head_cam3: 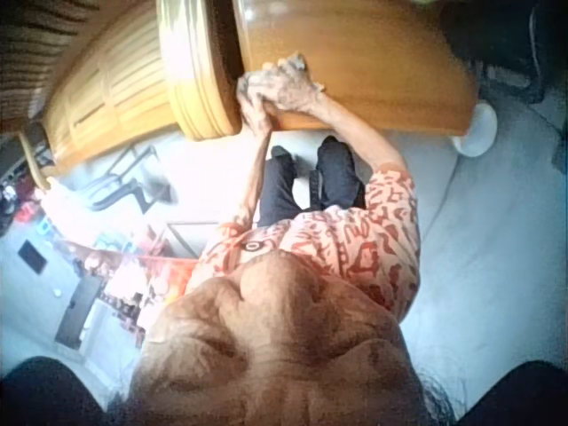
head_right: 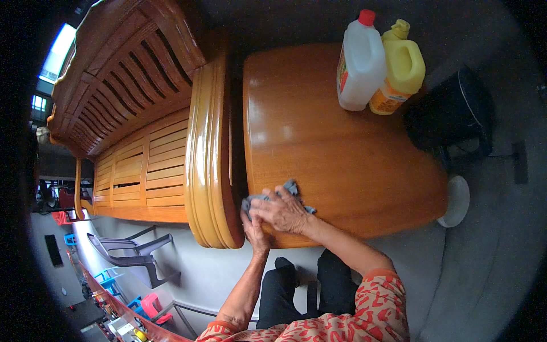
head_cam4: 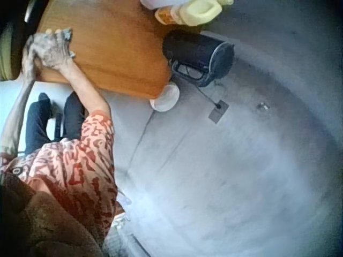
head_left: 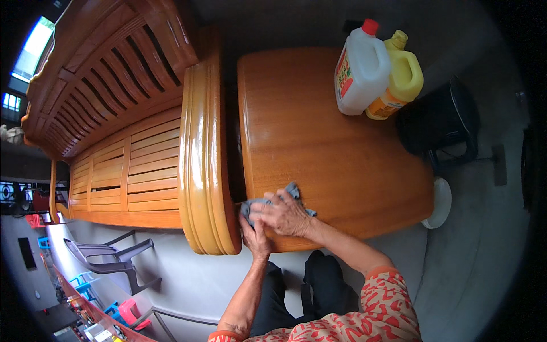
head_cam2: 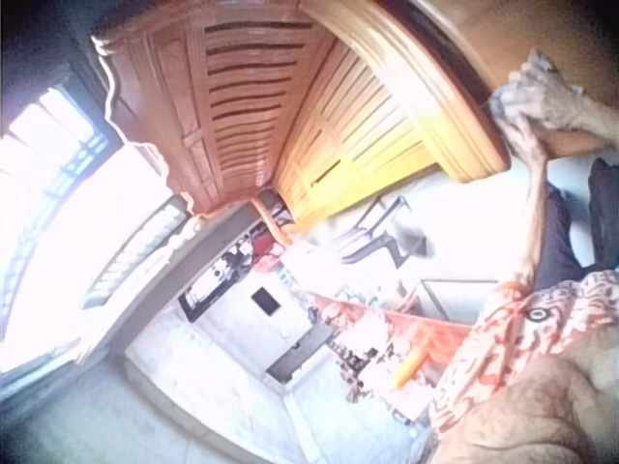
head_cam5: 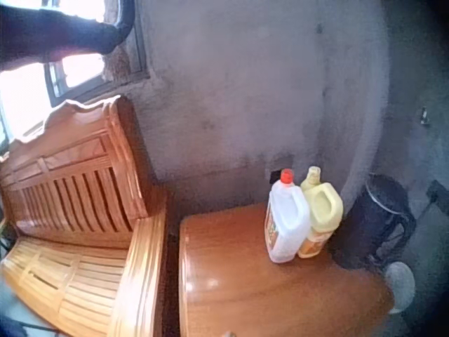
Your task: The person wipes a wooden table with a cloth, then cleans a yellow plastic container and a white plastic container with the same cloth. The person returns to wiping the table surface.
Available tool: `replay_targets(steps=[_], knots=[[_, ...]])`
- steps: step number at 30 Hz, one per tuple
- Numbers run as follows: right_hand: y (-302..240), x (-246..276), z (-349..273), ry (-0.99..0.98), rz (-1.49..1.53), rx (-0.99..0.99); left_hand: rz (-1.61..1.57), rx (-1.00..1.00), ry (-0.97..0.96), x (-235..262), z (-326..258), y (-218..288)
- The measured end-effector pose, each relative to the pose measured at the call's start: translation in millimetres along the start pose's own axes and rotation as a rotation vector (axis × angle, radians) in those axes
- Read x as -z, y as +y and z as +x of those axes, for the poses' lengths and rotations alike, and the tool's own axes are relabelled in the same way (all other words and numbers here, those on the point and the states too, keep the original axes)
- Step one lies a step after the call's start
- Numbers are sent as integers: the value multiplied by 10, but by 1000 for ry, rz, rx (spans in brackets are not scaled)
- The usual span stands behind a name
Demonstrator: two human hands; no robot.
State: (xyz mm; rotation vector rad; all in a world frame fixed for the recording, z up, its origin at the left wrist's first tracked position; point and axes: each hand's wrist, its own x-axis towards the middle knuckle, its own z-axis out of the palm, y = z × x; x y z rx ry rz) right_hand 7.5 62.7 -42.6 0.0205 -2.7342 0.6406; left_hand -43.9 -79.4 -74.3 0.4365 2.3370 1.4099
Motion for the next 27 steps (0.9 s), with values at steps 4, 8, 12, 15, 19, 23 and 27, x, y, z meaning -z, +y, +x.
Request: replay_targets(steps=[4, 8, 12, 15, 19, 23, 27], knots=[[349, 133, 258, 108, -215, -199, 91, -100, 26, -6, 28, 253], [822, 341, 413, 290, -387, -546, 99, 13, 16, -12, 48, 336], [1192, 522, 367, 407, -508, -829, 216, -22, 43, -66, 62, 338], [1216, 478, 372, 418, -527, -854, 313, 20, 17, -56, 40, 375], [967, 415, 382, 374, -435, -719, 202, 8, 50, -59, 33, 350], [477, 267, 322, 323, -280, -515, 181, 30, 71, -51, 2, 367], [-37, 147, 126, 231, -183, -376, 126, 38, 78, -68, -4, 333]])
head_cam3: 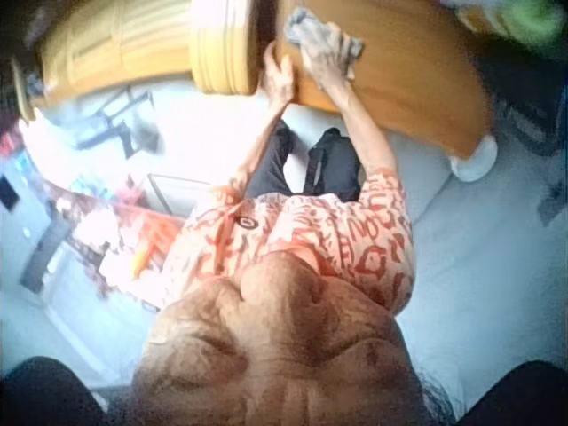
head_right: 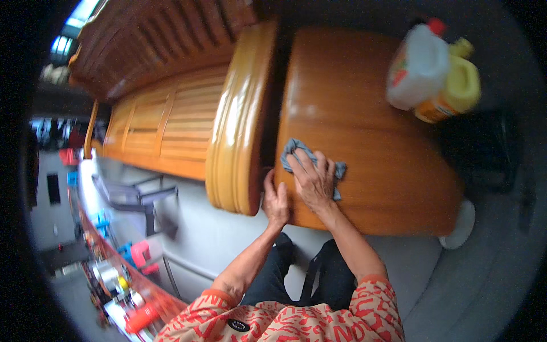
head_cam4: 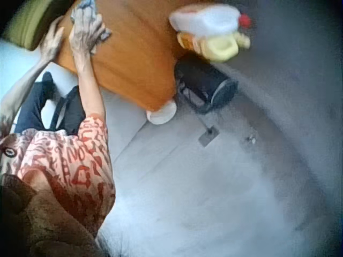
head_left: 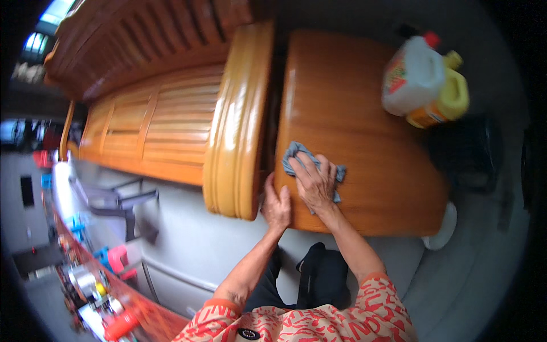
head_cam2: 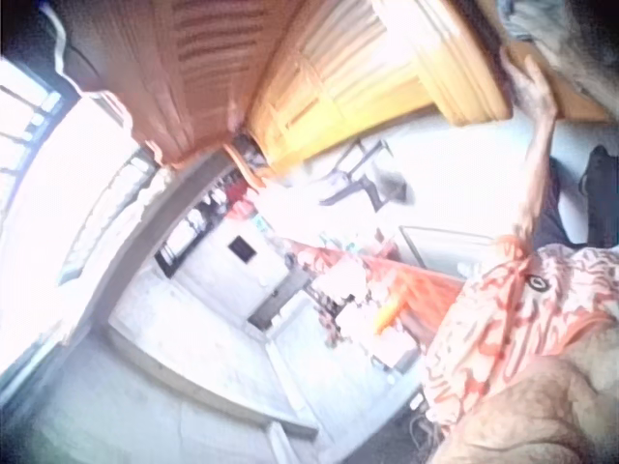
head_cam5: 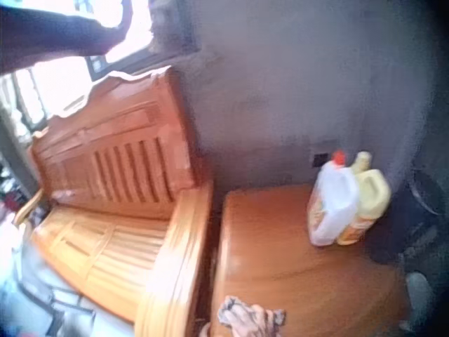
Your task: The person wipes a wooden table with a cloth, then cleans a yellow plastic container and a white plastic container with the same cloth. The person returns to wiping the table surface.
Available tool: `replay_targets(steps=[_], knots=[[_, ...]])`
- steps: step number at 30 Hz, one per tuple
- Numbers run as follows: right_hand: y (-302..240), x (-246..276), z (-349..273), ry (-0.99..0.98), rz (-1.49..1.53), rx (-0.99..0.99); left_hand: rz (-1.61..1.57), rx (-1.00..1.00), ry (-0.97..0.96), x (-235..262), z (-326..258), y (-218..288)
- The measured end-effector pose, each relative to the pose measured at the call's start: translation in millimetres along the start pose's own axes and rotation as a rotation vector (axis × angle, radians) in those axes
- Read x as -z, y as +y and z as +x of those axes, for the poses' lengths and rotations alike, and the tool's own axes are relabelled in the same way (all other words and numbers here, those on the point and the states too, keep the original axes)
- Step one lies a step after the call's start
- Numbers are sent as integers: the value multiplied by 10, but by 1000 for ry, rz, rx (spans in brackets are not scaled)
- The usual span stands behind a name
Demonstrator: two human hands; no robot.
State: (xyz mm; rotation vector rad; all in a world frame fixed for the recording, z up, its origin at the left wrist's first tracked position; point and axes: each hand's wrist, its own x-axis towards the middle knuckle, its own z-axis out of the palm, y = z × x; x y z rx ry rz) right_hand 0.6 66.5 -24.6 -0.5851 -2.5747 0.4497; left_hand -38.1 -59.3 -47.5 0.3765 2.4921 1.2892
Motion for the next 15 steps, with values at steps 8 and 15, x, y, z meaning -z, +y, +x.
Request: replay_targets(steps=[8, 15], knots=[[-128, -18, -325, -91, -64, 159, -30, 9, -2, 20, 6, 23], [58, 93, -475, -130, -223, 108, 128, -34, 50, -58, -89, -64]])
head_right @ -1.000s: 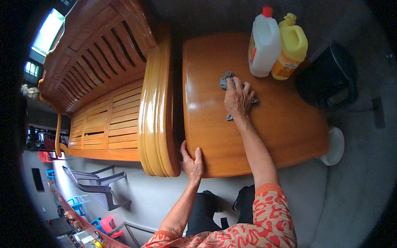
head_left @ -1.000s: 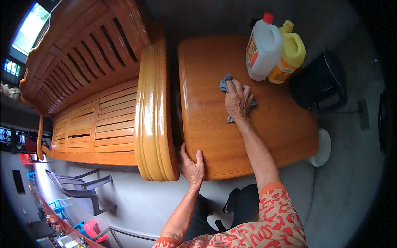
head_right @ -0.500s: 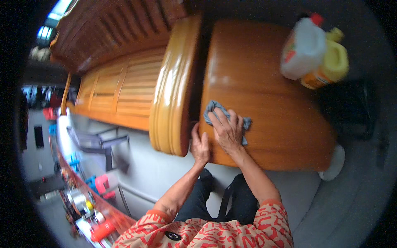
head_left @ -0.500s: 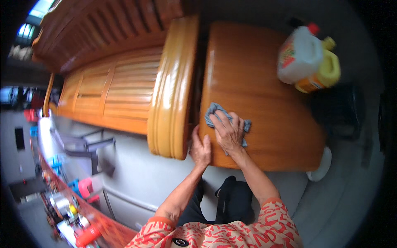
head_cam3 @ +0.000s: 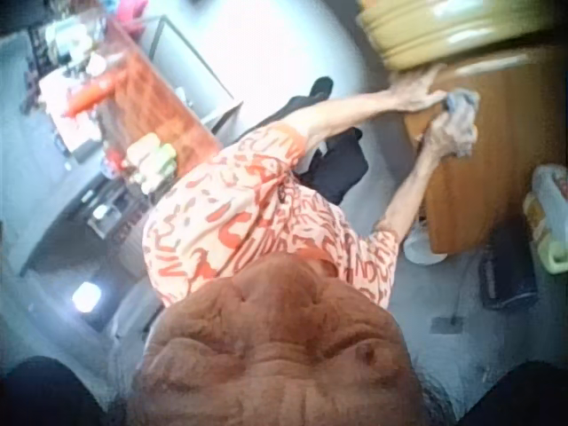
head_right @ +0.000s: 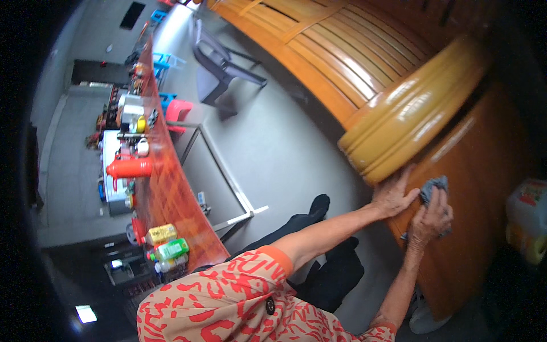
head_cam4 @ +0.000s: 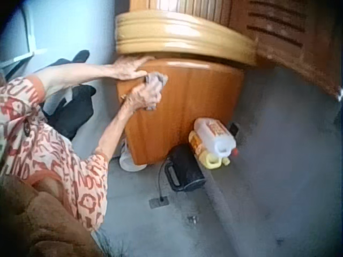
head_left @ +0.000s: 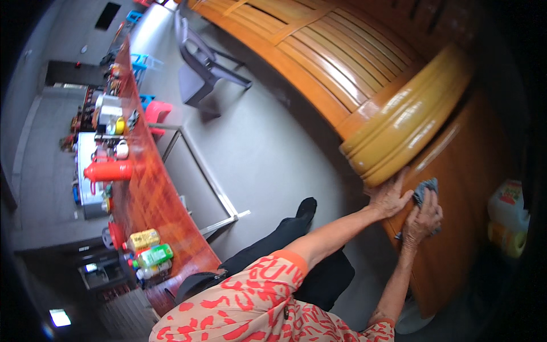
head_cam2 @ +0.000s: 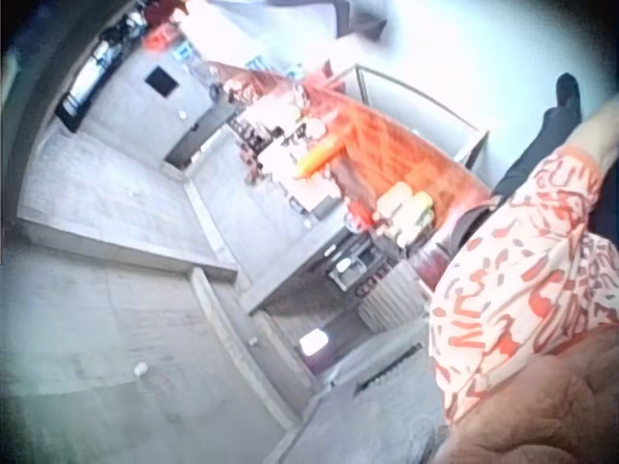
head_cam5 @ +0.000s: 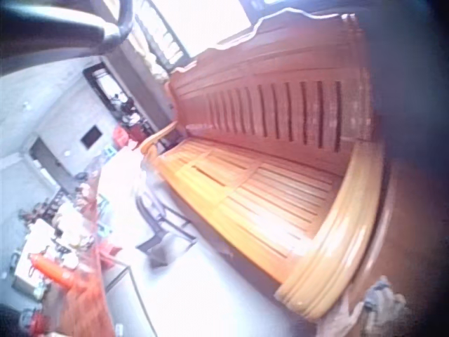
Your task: The person wipes a wooden table with a cloth, then cleans a yellow plastic container and a white plastic container with the same cloth. The person returns to wiping the table surface.
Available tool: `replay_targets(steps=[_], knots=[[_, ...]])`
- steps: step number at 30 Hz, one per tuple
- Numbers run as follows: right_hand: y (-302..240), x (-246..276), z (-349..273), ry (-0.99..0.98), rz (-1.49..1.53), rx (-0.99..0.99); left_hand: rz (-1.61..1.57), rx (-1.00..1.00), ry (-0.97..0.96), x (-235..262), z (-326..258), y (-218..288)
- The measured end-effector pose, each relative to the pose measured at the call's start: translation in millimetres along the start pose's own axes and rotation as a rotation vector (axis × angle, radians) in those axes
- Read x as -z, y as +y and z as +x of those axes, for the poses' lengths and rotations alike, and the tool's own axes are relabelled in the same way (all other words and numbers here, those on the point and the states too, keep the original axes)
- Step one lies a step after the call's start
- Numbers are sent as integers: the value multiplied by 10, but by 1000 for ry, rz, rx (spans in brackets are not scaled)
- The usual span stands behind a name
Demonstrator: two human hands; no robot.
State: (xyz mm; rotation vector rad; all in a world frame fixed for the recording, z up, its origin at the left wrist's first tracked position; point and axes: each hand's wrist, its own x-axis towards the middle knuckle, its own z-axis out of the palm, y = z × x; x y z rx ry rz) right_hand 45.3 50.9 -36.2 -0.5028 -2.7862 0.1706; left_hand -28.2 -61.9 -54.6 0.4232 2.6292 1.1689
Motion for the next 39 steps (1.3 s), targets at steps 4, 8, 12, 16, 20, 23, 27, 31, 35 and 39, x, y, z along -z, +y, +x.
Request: replay_targets(steps=[4, 8, 12, 16, 20, 23, 27, 31, 35, 39], knots=[[-31, -73, -52, 83, -86, -143, -30, 73, -58, -12, -143, -47], [-395, -98, -125, 99, -9, -171, -126, 360, -224, -25, -144, 133], [-999, 52, -231, 197, 180, -122, -522, 89, -406, 38, -57, -303], [-834, -131, -348, 142, 43, -30, -929, 457, -391, 401, 15, -56], [-605, 92, -478, 215, 78, -162, -576, 287, -262, 353, -33, -59], [-281, 202, -721, 249, 44, -226, -657, 196, -336, 226, -97, -217], [-392, -375, -876, 289, -34, -337, -639, 248, -380, 290, 220, -970], [-319, -802, -1019, 312, -76, -425, -560, 252, -392, 411, 453, -1446], [-59, -966, -1221, 338, -167, -538, -436, 219, -372, 434, 628, -1731], [331, -823, -1454, 349, -252, -646, -334, 193, -354, 439, 705, -1830]])
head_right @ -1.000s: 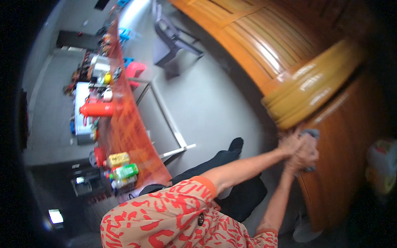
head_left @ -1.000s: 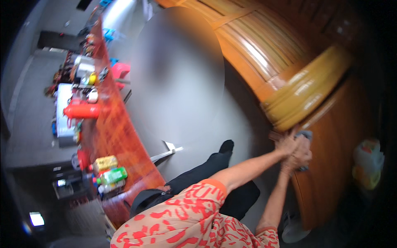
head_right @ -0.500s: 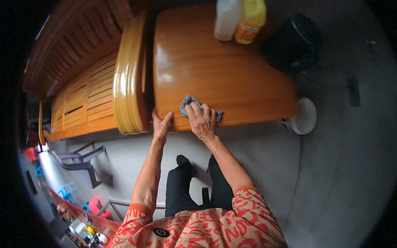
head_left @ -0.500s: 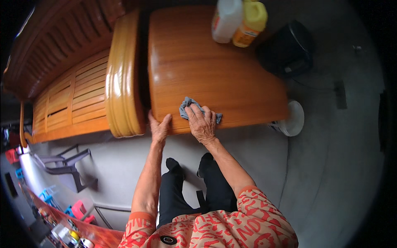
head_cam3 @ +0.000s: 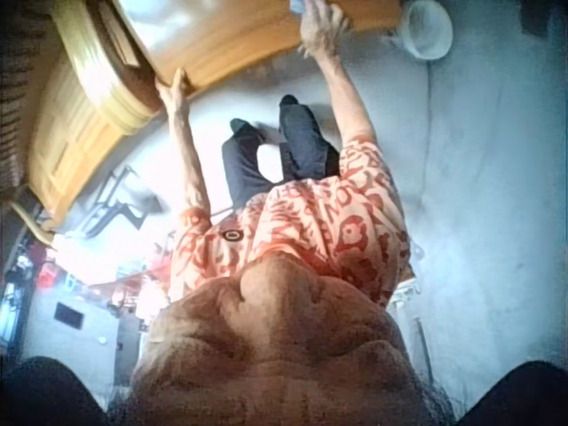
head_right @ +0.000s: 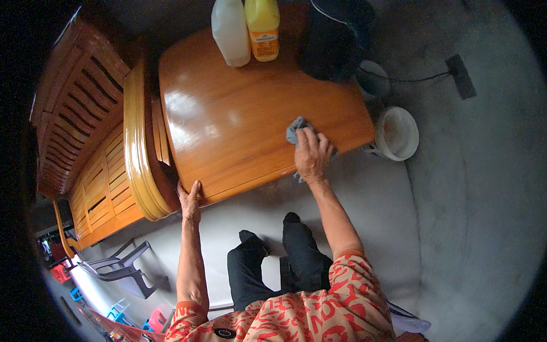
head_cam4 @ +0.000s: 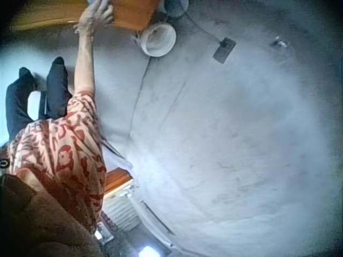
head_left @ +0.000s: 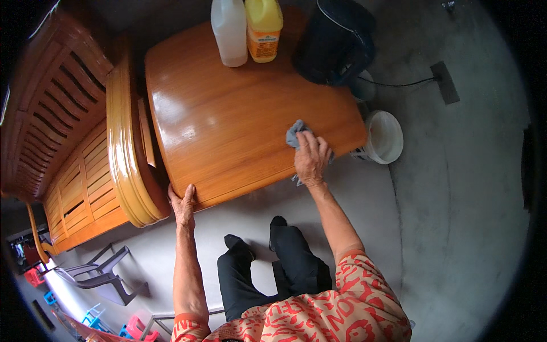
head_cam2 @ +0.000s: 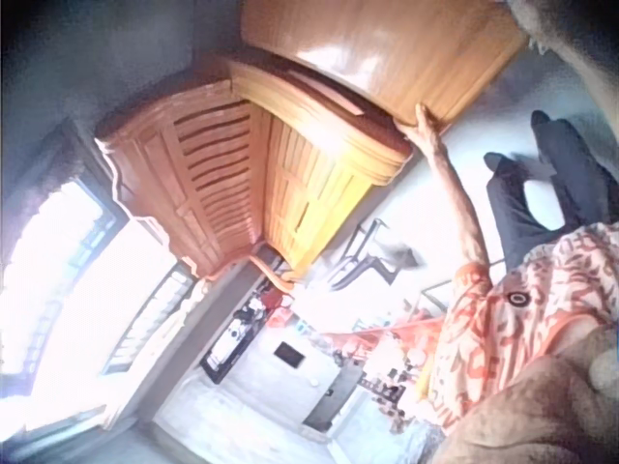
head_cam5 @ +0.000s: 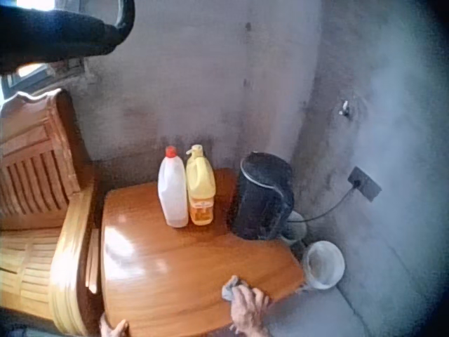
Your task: The person wipes a wooden table with a cloth, then cleans a yellow plastic container and a white plastic container with the same cloth. The person returns to wiping the table surface.
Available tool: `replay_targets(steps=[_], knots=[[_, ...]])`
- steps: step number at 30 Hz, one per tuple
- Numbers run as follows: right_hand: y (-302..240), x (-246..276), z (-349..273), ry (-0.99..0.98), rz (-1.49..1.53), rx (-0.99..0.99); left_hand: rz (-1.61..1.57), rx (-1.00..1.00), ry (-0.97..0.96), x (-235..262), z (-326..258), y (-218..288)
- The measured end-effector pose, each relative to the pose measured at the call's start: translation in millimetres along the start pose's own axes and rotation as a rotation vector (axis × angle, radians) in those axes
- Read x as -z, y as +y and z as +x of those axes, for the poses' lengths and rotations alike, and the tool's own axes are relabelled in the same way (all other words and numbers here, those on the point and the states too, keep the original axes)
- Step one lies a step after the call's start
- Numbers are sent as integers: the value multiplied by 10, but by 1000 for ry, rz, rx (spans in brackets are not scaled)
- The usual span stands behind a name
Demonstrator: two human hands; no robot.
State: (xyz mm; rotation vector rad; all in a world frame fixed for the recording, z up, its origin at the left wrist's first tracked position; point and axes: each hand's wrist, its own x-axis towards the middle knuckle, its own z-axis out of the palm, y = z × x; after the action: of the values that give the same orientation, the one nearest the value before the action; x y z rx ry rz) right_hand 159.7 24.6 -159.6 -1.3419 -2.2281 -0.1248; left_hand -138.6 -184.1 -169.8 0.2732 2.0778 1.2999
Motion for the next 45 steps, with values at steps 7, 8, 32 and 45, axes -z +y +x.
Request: replay_targets(steps=[7, 8, 32, 45], knots=[[1006, 82, 76, 12, -279, -379, -64, -6, -79, -25, -72, 139], [1122, 76, 98, 11, -255, -461, -40, 2, -70, 11, -54, 93], [-1562, -105, -295, 16, -107, -335, -110, 64, -35, -114, -222, 306], [-2000, -20, -462, -213, 449, 794, -531, 243, -174, 74, -115, 143]])
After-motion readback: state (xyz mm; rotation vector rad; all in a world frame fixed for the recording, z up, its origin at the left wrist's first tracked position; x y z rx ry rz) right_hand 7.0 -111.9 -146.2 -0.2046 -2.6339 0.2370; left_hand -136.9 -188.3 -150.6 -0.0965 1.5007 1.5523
